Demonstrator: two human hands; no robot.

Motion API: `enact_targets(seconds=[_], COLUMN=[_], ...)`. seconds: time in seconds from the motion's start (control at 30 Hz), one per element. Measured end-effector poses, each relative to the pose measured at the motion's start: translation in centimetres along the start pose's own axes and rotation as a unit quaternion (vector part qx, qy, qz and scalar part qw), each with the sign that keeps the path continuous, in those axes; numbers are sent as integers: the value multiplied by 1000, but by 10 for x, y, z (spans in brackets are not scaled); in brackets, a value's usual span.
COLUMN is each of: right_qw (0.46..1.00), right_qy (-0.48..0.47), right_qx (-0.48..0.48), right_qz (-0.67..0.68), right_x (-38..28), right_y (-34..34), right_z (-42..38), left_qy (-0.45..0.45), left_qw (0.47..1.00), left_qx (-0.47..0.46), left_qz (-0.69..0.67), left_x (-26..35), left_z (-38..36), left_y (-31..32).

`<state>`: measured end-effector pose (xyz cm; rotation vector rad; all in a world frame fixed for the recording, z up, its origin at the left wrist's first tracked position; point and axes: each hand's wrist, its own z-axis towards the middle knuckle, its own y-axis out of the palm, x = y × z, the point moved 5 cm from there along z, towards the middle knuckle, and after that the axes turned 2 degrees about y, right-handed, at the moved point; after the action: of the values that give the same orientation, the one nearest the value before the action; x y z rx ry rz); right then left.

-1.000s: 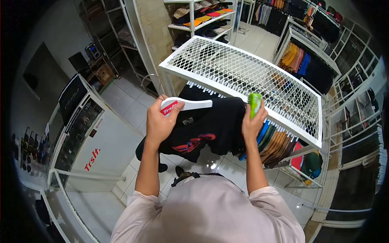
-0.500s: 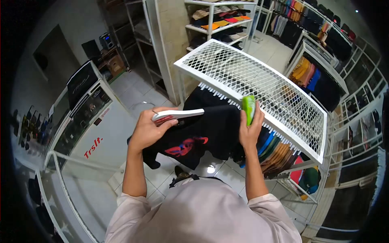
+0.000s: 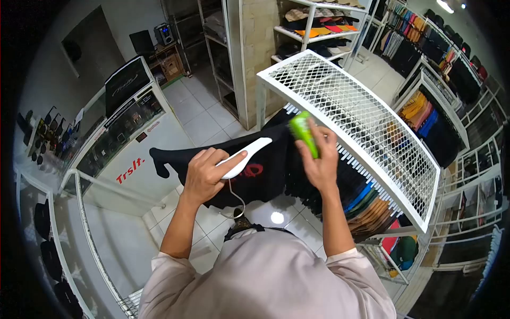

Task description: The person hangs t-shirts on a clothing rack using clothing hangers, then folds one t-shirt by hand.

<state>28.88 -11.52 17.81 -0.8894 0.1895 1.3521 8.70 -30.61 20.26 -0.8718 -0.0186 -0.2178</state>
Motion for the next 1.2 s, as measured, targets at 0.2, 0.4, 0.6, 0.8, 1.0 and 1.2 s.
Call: enact_targets(seconds=[0.2,0.4,0.6,0.8,1.0,1.2], right_qw=[991,999,981,994,984,994], right_qy=[100,-5,111,44,116,39], right_qx=[-5,-45,-62,-94,-59,-93], right_qz=[-88,-21,-146,-45,-123,-45], right_x=[57,-2,62,8,77,13], right_y=[24,21,32,17,11,-2], right_z=[15,23,39,28,28,21], left_qy=[50,54,71,74,103,90], left_qw=[997,998,996,997,994,996], left_qx=[31,3,9,-2,14,-16], left_qz=[43,38,46,35,29,10], left_x=[-7,-12,-17,-19,-16,-12], left_z=[-11,-12,-6,-2,6,13], left_y=[0,7,8,14,19,25])
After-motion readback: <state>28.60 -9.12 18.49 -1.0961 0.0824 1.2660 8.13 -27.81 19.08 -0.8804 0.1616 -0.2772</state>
